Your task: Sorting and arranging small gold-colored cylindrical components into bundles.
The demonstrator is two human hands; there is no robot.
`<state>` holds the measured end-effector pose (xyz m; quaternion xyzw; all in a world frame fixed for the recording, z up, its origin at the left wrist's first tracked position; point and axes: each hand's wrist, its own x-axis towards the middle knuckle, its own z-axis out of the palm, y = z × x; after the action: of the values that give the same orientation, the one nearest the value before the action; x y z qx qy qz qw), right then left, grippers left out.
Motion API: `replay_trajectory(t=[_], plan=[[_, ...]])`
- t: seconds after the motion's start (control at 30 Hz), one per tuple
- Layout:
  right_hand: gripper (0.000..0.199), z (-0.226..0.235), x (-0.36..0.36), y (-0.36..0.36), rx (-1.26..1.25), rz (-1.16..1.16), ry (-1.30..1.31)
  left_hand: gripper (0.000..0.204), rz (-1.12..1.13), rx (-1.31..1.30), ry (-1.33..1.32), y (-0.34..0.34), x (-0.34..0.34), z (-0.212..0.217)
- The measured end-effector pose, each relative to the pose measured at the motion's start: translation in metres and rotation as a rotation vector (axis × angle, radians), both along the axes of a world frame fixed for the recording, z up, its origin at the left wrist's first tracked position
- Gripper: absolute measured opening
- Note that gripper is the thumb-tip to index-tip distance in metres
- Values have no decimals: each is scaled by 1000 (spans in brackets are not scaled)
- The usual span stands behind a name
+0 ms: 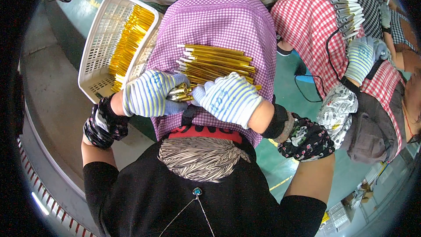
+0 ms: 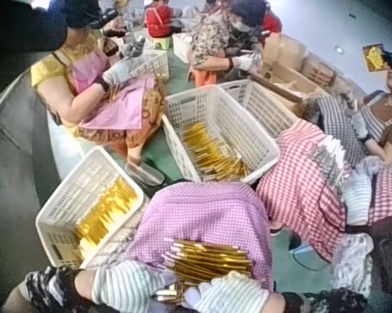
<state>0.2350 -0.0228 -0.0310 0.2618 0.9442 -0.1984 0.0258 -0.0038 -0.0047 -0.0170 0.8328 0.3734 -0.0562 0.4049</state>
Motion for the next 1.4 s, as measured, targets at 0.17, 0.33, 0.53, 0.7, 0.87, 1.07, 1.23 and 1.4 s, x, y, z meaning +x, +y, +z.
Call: replay_trajectory(t=[0.17, 0.33, 0.53, 0.7, 0.87, 1.07, 1.23, 1.4], plan=[[27, 4, 2, 4, -134, 1, 30, 37, 87, -435, -239, 11, 0, 16], [32, -12, 12, 0, -575, -241, 361, 32, -221, 362, -92, -5, 6, 4], [31, 5, 13, 8, -39, -12, 97, 40, 98, -227, -405, -3, -4, -6], [29, 13, 15, 6, -85, -4, 70, 32, 88, -286, -584, 0, -9, -17], [33, 4, 29, 7, -575, -211, 151, 9, -191, 432, -228, -3, 6, 4], [27, 5, 45, 23, 33, -92, -24, 42, -29, -359, -361, 10, -34, 7], [30, -9, 42, 15, 49, -236, -65, 40, 334, -390, -214, 16, -39, -4], [38, -37, 15, 4, 60, -254, 14, 32, 641, -659, -444, 22, -26, -17]])
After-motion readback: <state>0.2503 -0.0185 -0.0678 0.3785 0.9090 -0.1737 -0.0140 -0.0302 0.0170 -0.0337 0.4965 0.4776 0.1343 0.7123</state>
